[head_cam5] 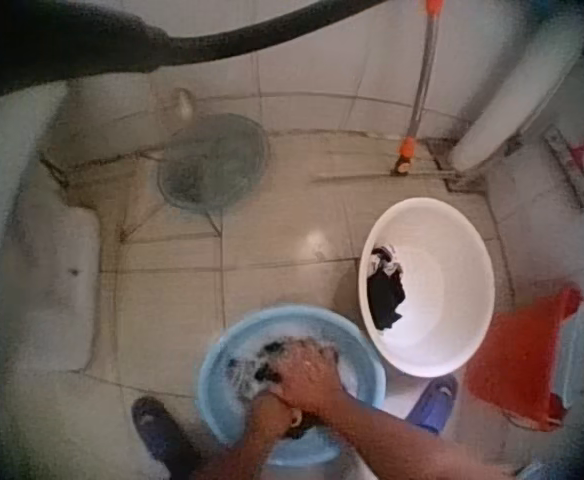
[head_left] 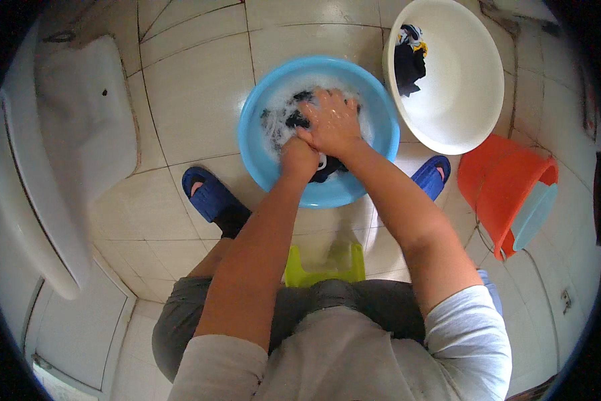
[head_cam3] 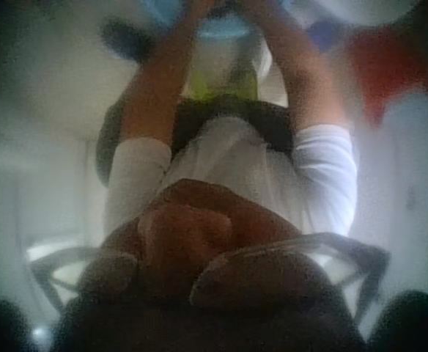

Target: The person sits on a small stool and hand-washes dark garments in a blue basin filled with soapy water. They repeatedly submerge, agitate, and wring the clothes, then transfer them to a white basin nearby.

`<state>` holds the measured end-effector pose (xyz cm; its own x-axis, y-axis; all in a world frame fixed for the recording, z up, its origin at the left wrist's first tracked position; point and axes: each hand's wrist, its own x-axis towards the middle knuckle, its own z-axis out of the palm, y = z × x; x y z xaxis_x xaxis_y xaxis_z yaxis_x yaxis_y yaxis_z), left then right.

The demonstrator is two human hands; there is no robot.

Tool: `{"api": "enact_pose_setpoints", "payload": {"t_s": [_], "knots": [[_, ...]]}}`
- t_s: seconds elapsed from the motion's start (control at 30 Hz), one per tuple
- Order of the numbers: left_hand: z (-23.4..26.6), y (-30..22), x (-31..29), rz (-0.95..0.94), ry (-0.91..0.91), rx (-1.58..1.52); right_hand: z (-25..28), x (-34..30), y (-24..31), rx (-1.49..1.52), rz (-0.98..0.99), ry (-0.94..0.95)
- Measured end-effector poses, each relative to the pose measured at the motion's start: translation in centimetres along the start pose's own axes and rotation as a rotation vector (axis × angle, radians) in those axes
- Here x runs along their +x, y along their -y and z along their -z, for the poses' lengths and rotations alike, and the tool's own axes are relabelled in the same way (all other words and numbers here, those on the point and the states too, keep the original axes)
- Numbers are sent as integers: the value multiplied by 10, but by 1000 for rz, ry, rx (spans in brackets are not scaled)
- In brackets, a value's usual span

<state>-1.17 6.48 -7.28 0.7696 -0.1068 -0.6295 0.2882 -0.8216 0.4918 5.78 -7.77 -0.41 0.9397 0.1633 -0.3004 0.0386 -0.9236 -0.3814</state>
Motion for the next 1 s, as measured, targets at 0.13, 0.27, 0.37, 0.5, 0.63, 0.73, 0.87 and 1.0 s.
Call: {"api": "enact_pose_setpoints", "payload": {"t_s": [0.13,0.27,0.37,0.5,0.63,0.73,0.87,1.0], "knots": [[-4,-2,4,100,23,-1,14,50,25,-7,-230,185],[-4,2,2,-222,-105,9,32,9,33,168,-143,-126],[-6,9,-2,-195,13,-121,24,-47,15,86,-35,-137],[-10,12,-4,-103,-61,-49,-9,-38,2,-83,47,-336],[-10,5,0,-35,-2,-3,7,23,16,39,-227,232],[-8,0,3,67,-4,16,37,59,37,119,-417,488],[-3,4,-2,-324,-144,-111,45,-4,35,225,-148,55],[-2,8,-6,-260,-76,-144,-1,-51,12,-76,10,-234]]}}
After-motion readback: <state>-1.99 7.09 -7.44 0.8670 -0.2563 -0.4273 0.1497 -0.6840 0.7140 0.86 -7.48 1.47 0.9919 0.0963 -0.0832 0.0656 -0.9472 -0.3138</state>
